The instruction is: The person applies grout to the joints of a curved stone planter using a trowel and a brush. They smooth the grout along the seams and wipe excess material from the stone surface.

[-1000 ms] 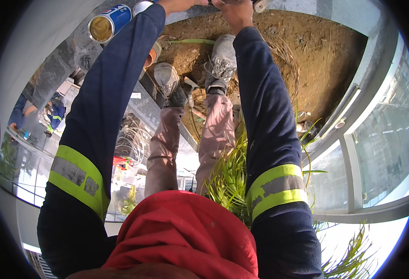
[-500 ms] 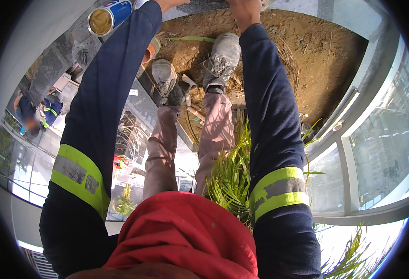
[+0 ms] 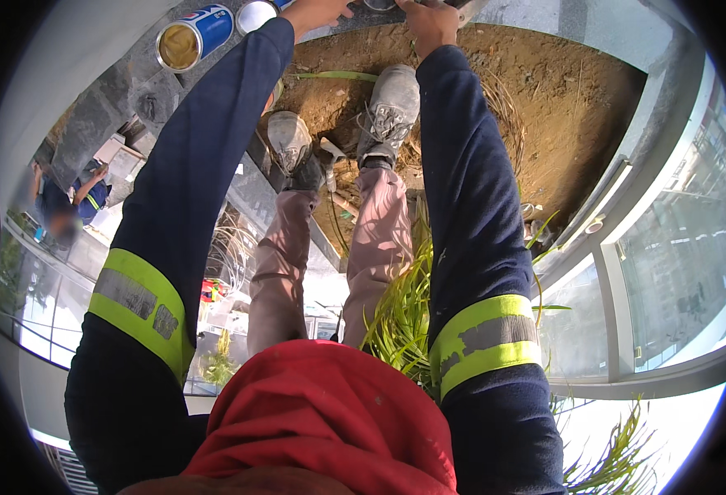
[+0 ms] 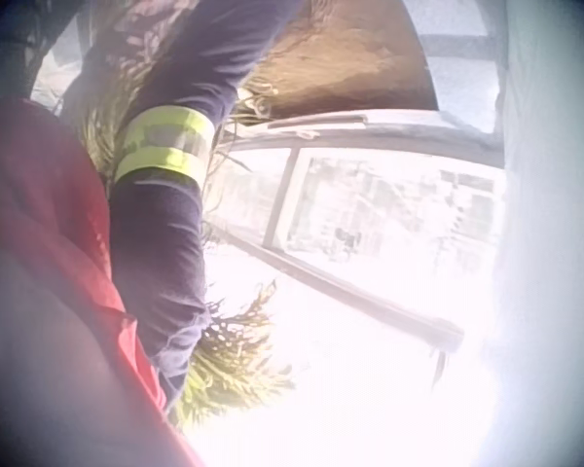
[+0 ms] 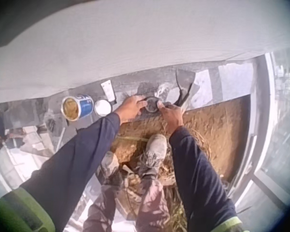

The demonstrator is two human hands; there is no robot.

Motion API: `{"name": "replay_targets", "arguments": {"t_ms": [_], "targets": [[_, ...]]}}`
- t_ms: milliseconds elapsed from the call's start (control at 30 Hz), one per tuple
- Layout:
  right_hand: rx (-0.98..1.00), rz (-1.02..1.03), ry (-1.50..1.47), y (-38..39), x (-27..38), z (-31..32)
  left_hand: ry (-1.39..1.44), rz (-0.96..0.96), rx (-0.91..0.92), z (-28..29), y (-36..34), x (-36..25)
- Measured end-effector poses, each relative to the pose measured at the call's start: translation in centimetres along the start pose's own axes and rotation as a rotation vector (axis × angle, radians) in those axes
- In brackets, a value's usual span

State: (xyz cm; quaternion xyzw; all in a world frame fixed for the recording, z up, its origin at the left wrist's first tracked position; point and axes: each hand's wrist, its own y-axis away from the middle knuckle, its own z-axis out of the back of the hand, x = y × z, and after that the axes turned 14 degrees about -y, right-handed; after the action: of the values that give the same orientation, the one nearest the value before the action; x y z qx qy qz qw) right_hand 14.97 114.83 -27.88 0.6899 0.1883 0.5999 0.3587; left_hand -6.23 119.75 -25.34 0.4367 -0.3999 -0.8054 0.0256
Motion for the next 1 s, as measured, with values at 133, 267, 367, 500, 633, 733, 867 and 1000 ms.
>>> {"name": "replay_targets", "arguments": {"t_ms": [133, 267, 367, 500, 633, 733, 867, 1000], "targets": [[-0.155, 0.168, 0.447, 0.2, 1.1, -0.2, 0.094, 0.074, -0.004, 0.1, 0.5, -0.9], [-0.221, 0.682, 0.892, 3.4, 3.6, -2.3, 0.226, 0.075, -0.184, -0.2, 1.8, 0.3], [-0.302, 0.818, 1.041, 6.0, 3.9, -4.9, 0.360, 0.018, -0.334, -1.4, 4.3, 2.7], [-0.344, 0.564, 1.169, 6.6, 5.5, -7.3, 0.362, 0.081, -0.367, -4.5, 11.8, 6.5], [-0.340, 0.528, 1.240, 4.8, 4.2, -7.5, 0.452, 0.220, -0.297, -6.7, 21.1, 9.7], [-0.316, 0.500, 1.260, 3.5, 3.8, -7.2, 0.274, 0.231, -0.311, -8.8, 26.1, 14.6], [-0.374, 0.429, 1.379, 5.8, 5.3, -7.9, 0.523, 0.338, -0.298, -8.1, 31.8, 13.9], [-0.295, 0.558, 1.379, 9.6, 5.0, -9.4, 0.728, 0.449, -0.350, -8.4, 35.6, 14.3]]}}
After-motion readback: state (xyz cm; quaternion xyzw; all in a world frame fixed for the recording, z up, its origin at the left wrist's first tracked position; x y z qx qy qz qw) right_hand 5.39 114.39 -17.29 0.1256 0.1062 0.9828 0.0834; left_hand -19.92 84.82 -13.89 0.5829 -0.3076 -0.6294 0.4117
